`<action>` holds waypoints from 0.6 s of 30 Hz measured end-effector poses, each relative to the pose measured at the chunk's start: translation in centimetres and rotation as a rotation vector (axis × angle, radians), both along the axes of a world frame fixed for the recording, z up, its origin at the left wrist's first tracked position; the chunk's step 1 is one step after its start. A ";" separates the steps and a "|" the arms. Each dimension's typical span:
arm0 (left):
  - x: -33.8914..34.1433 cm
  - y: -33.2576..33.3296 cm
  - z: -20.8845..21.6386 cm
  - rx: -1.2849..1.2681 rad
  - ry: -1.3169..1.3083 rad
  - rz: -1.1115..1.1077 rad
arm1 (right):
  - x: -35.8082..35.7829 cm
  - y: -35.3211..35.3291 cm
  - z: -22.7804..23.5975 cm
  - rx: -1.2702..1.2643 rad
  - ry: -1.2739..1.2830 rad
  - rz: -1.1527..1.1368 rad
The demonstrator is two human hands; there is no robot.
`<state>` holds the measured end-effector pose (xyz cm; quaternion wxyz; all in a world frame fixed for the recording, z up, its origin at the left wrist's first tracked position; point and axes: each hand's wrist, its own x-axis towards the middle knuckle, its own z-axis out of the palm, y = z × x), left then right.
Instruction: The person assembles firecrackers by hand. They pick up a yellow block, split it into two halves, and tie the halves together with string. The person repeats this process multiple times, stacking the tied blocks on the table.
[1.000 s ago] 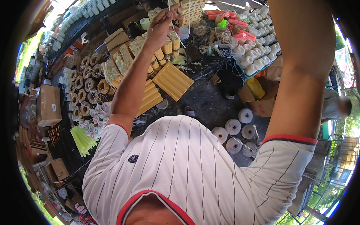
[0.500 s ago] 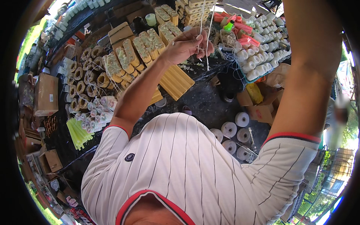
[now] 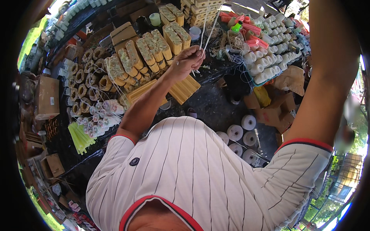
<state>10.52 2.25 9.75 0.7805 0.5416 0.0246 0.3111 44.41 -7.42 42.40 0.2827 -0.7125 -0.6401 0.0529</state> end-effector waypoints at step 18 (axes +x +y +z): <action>-30.1 -12.7 -9.4 0.307 1.130 0.405 | -31.6 -2.3 -29.5 -0.529 0.718 0.623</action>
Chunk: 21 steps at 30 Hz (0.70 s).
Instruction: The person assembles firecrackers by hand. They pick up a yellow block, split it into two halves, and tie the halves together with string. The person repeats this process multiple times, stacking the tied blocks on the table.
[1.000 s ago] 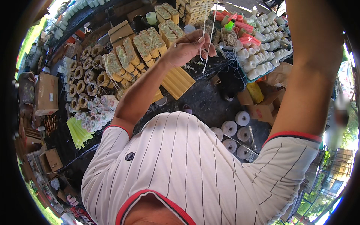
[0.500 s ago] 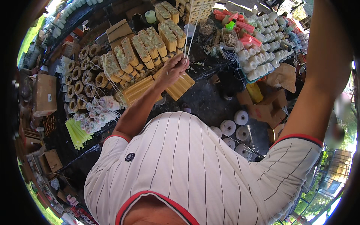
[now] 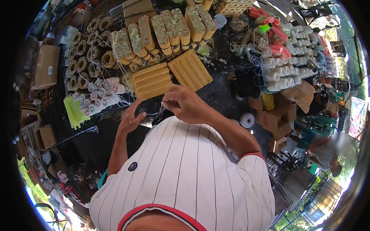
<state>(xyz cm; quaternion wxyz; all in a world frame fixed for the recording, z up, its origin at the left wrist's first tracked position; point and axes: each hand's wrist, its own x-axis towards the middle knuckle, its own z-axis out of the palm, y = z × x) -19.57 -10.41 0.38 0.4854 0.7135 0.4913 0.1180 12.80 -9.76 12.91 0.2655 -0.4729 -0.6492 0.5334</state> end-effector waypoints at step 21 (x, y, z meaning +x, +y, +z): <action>22.4 2.8 -4.8 -0.026 -0.162 0.363 | 17.2 8.8 -19.2 -0.126 -0.365 -0.511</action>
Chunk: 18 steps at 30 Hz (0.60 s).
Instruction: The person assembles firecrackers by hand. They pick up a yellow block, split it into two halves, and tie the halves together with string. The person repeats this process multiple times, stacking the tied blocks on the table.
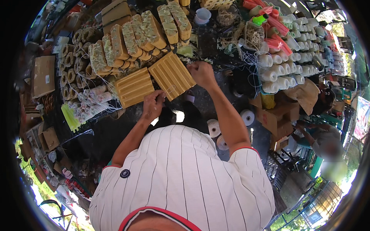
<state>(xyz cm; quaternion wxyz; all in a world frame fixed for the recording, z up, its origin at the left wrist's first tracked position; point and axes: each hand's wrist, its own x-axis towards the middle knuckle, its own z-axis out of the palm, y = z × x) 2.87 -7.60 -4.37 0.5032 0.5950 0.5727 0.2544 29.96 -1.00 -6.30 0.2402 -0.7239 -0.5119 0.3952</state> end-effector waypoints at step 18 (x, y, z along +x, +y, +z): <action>2.5 0.7 -1.2 0.088 0.097 0.012 | 7.5 12.5 -7.0 -0.043 -0.447 -0.313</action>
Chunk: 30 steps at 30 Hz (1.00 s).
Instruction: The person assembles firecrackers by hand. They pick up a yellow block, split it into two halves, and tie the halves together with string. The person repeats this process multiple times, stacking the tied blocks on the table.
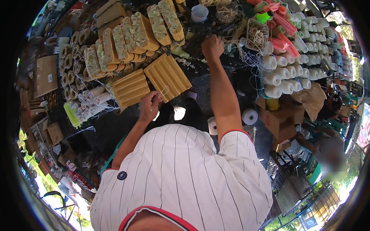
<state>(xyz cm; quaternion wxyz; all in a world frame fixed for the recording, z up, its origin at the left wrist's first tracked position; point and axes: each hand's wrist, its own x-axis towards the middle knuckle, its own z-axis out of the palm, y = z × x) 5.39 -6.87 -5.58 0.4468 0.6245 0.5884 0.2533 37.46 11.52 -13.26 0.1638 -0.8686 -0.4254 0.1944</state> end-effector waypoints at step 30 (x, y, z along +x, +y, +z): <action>-3.8 1.9 1.6 0.157 -0.118 -0.038 | 3.4 -6.6 13.8 -0.423 0.501 0.425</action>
